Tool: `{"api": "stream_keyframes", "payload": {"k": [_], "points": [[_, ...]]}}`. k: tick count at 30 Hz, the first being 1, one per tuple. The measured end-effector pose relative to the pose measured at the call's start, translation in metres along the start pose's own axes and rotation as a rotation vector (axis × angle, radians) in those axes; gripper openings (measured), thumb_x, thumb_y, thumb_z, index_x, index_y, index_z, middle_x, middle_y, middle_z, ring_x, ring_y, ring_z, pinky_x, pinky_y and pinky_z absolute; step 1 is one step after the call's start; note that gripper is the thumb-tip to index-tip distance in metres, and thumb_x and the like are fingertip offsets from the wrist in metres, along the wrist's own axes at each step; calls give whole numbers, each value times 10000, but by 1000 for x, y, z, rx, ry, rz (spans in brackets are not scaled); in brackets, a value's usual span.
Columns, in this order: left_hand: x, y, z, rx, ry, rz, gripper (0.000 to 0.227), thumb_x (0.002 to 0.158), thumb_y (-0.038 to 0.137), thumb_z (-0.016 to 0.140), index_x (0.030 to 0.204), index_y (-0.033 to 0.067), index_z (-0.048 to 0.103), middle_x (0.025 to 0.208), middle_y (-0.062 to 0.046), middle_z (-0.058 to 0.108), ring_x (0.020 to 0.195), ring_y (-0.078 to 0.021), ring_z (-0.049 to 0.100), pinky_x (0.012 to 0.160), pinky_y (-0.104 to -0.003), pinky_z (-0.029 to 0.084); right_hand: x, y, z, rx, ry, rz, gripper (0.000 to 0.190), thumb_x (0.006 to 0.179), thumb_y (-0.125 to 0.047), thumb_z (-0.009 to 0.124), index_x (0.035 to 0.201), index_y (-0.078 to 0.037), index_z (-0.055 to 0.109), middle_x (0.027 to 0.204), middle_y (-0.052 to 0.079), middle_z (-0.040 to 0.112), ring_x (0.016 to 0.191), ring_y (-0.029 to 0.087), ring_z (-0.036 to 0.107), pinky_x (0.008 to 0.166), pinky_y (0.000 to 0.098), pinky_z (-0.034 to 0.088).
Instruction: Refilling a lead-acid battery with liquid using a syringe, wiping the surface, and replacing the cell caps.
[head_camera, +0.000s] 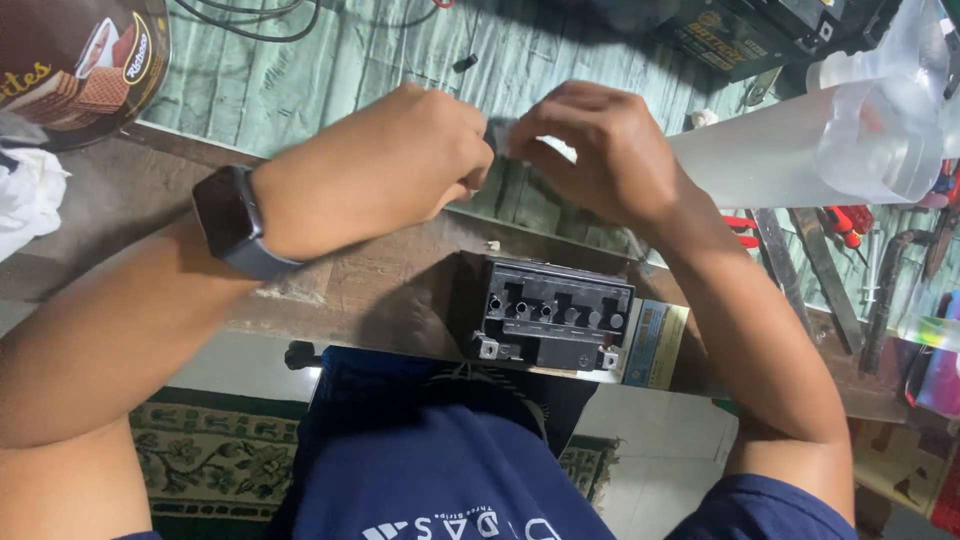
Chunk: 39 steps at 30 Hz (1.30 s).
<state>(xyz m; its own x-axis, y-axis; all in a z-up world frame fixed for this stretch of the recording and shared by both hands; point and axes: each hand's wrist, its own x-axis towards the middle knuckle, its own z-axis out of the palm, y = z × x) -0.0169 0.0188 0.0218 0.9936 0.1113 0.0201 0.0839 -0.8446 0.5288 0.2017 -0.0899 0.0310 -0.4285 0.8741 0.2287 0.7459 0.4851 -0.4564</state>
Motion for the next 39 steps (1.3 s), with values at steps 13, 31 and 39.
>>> {"api": "stream_keyframes", "payload": {"k": [13,31,39], "points": [[-7,-4,-4,167,7,-56,165,927,23,749,798,118,787,771,-57,740,747,-186,717,767,-343,591,0,-14,-12,16,-114,57,53,1020,54,739,972,33,746,886,134,714,791,272,691,698,372,566],[12,-6,35,186,297,42,268,853,-206,599,733,23,672,683,-84,557,540,-218,547,519,-337,504,-14,-14,-1,-26,-22,25,182,911,155,700,930,-26,710,800,94,665,745,288,643,616,396,496],[18,10,24,120,189,116,91,836,-78,740,795,3,744,736,-93,714,715,-318,743,747,-396,613,-34,-24,9,-106,27,102,121,883,-2,735,825,-107,722,727,71,717,778,316,739,672,414,567]]}}
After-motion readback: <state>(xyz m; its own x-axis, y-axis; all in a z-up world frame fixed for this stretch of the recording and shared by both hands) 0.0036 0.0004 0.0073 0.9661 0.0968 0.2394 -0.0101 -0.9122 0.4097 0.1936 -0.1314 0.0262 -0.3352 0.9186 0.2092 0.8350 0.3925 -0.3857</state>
